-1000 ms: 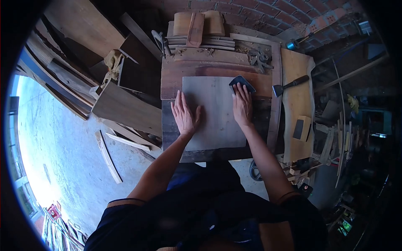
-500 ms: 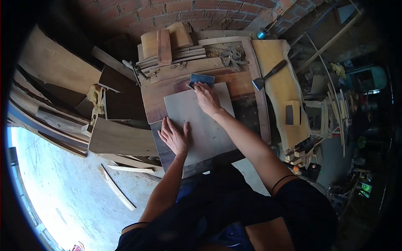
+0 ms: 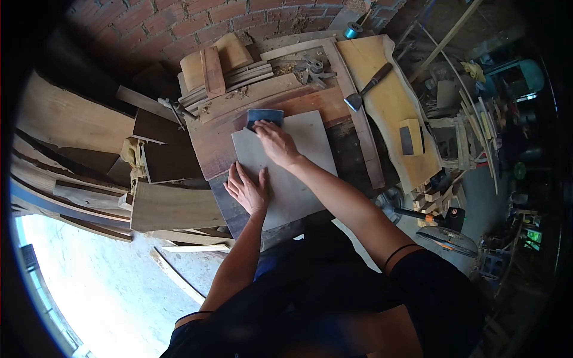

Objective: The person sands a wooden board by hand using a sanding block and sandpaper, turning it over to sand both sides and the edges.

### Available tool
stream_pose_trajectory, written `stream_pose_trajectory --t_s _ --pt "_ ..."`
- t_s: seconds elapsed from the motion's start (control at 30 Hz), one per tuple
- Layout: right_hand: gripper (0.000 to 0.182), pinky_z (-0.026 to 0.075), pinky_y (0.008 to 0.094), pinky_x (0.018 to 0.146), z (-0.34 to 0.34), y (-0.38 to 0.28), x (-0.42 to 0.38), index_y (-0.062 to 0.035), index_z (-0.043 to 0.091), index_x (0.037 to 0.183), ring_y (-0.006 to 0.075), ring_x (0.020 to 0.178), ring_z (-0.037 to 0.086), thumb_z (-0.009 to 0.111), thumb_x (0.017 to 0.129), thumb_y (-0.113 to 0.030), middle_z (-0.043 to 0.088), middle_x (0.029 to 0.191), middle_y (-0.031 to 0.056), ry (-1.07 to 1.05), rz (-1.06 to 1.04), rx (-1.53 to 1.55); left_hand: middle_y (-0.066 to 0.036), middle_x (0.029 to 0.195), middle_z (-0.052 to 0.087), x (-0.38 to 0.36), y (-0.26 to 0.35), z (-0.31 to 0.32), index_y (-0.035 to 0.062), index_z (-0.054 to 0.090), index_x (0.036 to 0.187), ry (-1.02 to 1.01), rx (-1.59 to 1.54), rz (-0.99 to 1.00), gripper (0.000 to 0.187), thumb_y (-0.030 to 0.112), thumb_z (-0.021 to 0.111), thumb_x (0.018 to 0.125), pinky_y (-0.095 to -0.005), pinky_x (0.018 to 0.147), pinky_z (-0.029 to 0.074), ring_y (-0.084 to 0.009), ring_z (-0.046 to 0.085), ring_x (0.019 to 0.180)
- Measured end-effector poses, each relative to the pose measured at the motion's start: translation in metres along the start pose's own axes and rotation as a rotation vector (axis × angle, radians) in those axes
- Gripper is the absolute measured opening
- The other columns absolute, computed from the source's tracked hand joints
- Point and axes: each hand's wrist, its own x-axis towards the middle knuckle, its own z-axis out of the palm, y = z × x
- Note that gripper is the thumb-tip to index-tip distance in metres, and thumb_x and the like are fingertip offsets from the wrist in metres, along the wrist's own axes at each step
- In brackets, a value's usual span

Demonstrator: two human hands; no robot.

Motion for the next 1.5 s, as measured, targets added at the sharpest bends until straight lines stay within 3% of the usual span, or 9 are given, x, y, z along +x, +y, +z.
stream_pose_trajectory --t_s 0.27,0.5,0.63,0.77,0.83,0.97,1.1,1.33,1.5 --pt "0.032 0.045 0.0403 0.11 -0.018 0.012 -0.012 0.0045 0.063 0.122 0.0359 0.131 0.055 0.05 0.096 -0.009 0.061 0.137 0.0212 0.13 0.338 -0.017 -0.013 0.154 0.038 0.001 0.002 -0.001 0.008 0.036 0.154 -0.015 0.006 0.01 0.086 0.061 0.061 0.091 -0.0557 0.123 0.014 -0.0313 0.033 0.144" --pt "0.03 0.048 0.0383 0.108 0.019 -0.017 -0.002 0.0014 0.065 0.118 0.0319 0.131 0.057 0.049 0.095 -0.011 0.063 0.135 0.0185 0.045 -0.016 0.055 -0.01 0.155 0.038 0.003 0.001 0.002 0.0096 0.036 0.154 -0.009 0.044 0.034 0.084 0.059 0.062 0.091 -0.0534 0.122 0.018 -0.0318 0.036 0.142" --pt "0.029 0.048 0.04 0.107 -0.04 0.087 -0.036 0.0001 0.064 0.12 0.0305 0.13 0.057 0.047 0.099 -0.012 0.062 0.137 0.0161 0.134 0.244 -0.168 -0.009 0.155 0.04 0.0 0.003 -0.001 0.0082 0.038 0.153 0.007 0.027 0.022 0.084 0.061 0.062 0.091 -0.0536 0.122 0.019 -0.0321 0.037 0.141" --pt "0.033 0.049 0.0387 0.106 -0.119 0.109 -0.078 -0.0004 0.06 0.128 0.029 0.132 0.055 0.05 0.098 -0.01 0.061 0.139 0.0162 -0.211 0.789 -0.133 -0.009 0.155 0.039 0.001 0.008 -0.004 0.0076 0.04 0.152 -0.003 0.012 0.011 0.084 0.06 0.062 0.091 -0.0539 0.121 0.019 -0.0318 0.037 0.141" --pt "0.048 0.044 0.0415 0.11 -0.088 0.154 -0.14 -0.0043 0.053 0.14 0.0328 0.13 0.054 0.061 0.093 -0.008 0.056 0.143 0.0168 0.089 0.42 -0.359 -0.009 0.155 0.039 0.002 0.005 -0.004 0.0069 0.039 0.152 -0.011 0.035 0.011 0.084 0.059 0.062 0.091 -0.0541 0.121 0.019 -0.0317 0.038 0.14" --pt "0.07 0.037 0.0512 0.11 -0.132 0.064 -0.168 -0.0109 0.044 0.15 0.0346 0.132 0.046 0.074 0.087 -0.018 0.051 0.142 0.0136 0.125 0.355 -0.543 -0.01 0.155 0.039 0.0 0.003 0.0 0.0067 0.039 0.152 0.026 0.021 0.031 0.084 0.059 0.063 0.091 -0.0539 0.121 0.019 -0.032 0.038 0.14" --pt "0.054 0.045 0.0437 0.093 -0.101 0.018 -0.208 -0.0082 0.049 0.145 0.0313 0.108 0.056 0.066 0.094 -0.017 0.056 0.119 0.013 0.183 0.417 -0.147 -0.01 0.156 0.038 0.001 0.003 0.0 0.0051 0.038 0.152 0.014 0.025 0.038 0.084 0.057 0.063 0.091 -0.0524 0.121 0.018 -0.0337 0.036 0.14" --pt "0.047 0.05 0.0468 0.091 -0.053 0.024 -0.209 -0.0064 0.055 0.135 0.0349 0.11 0.058 0.065 0.096 -0.029 0.058 0.116 0.0167 0.337 0.786 -0.082 -0.013 0.159 0.033 0.001 0.0 0.0 0.003 0.035 0.153 -0.033 -0.003 0.048 0.085 0.056 0.062 0.093 -0.0509 0.12 0.018 -0.0365 0.033 0.14" --pt "0.049 0.051 0.0431 0.086 -0.067 0.07 -0.196 -0.0007 0.067 0.109 0.031 0.097 0.065 0.064 0.094 -0.047 0.067 0.1 0.0163 0.078 1.088 0.415 -0.018 0.153 0.036 -0.022 0.0 -0.012 0.0013 0.032 0.154 -0.063 -0.071 -0.008 0.08 0.047 0.062 0.095 -0.0523 0.118 0.023 -0.0385 0.035 0.137"
